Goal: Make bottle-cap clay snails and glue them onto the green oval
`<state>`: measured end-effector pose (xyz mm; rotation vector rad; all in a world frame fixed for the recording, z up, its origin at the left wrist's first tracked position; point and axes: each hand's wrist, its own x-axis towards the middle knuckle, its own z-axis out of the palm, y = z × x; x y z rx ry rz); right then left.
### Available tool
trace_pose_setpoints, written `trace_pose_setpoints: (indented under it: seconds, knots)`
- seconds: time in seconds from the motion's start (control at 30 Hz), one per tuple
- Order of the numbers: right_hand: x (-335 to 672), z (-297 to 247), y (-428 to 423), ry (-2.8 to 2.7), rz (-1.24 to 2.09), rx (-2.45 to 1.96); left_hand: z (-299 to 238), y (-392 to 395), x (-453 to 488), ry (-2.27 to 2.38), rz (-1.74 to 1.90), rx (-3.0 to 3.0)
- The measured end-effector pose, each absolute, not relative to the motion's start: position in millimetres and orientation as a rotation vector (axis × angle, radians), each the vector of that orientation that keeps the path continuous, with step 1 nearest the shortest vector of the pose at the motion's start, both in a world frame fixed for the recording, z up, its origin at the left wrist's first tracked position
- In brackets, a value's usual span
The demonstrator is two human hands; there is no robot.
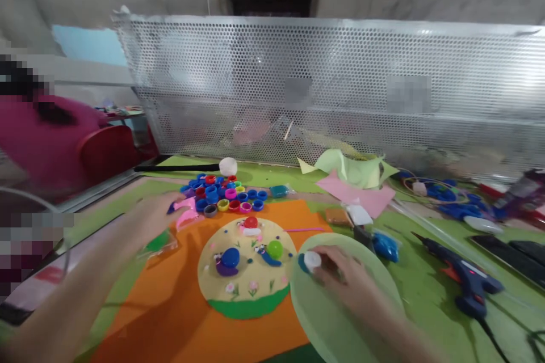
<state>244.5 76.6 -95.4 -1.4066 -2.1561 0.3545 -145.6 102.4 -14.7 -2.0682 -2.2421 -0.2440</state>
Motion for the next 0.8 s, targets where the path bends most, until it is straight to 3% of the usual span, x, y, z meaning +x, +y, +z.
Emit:
trace_pose_setpoints:
  seconds: [0.17,0.43,0.8]
  knots:
    - [254,-77,76,-2.242,0.343,-1.394,-14,104,-146,-2.203,-0.166,-2.077]
    - [315,-75,110,-1.834,-0.139,-1.893,2,87,-114,-2.186,-0.231,-2.148]
    - [295,-103,117,-1.988,-0.028,-1.895,4,77,-99,-2.164,-0.373,-2.287]
